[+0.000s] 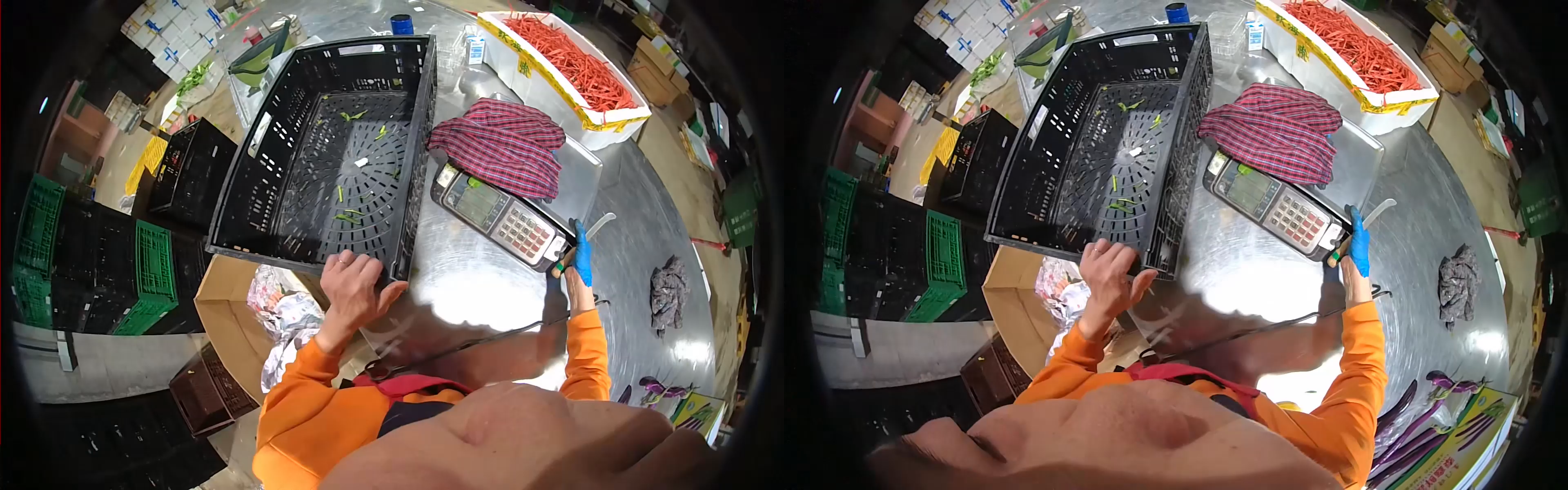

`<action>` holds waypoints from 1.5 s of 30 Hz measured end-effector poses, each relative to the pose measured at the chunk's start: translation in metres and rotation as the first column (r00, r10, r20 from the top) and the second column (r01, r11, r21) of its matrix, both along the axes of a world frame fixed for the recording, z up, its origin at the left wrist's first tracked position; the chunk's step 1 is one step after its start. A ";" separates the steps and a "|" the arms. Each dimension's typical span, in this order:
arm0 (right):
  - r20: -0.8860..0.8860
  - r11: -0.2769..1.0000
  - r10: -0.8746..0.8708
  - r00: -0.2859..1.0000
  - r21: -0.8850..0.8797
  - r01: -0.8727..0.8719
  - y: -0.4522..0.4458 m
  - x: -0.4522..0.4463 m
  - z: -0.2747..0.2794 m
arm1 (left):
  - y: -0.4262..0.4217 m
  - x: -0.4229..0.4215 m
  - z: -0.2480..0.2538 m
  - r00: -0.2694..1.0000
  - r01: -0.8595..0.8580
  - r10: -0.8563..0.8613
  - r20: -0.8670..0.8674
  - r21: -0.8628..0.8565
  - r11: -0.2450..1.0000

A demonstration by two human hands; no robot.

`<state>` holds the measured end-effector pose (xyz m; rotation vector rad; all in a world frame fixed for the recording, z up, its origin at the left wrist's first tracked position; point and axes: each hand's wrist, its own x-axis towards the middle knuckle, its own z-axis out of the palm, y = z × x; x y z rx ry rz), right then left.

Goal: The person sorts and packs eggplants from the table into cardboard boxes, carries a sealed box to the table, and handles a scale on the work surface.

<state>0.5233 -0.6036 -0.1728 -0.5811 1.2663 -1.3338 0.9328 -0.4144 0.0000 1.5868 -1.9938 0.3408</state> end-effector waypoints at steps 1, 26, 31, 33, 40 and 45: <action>-0.005 1.000 0.012 1.000 0.025 -0.012 0.002 0.003 0.000 | 0.000 0.008 -0.003 1.000 0.006 -0.006 0.005 -0.003 1.000; -0.278 0.961 -0.234 0.932 0.077 0.265 0.029 0.068 0.045 | 0.072 0.173 0.008 0.851 -0.158 -0.017 -0.525 -0.286 0.945; -0.250 0.896 0.440 0.862 0.055 -0.441 0.109 0.017 0.034 | 0.128 0.067 -0.081 0.548 -0.017 0.154 -0.822 0.173 0.985; -0.638 0.843 0.524 0.565 0.295 -0.449 0.164 0.051 0.050 | 0.127 -0.001 -0.134 0.758 0.294 0.179 -0.627 0.574 0.764; -0.233 0.947 0.298 0.926 0.192 -0.257 0.242 0.091 0.037 | 0.090 -0.085 -0.231 0.654 0.746 -0.751 -0.093 0.246 0.619; -0.096 0.993 -0.001 0.995 0.118 0.013 0.260 0.073 0.045 | 0.081 -0.096 -0.200 0.830 0.553 -0.397 -0.392 0.675 0.489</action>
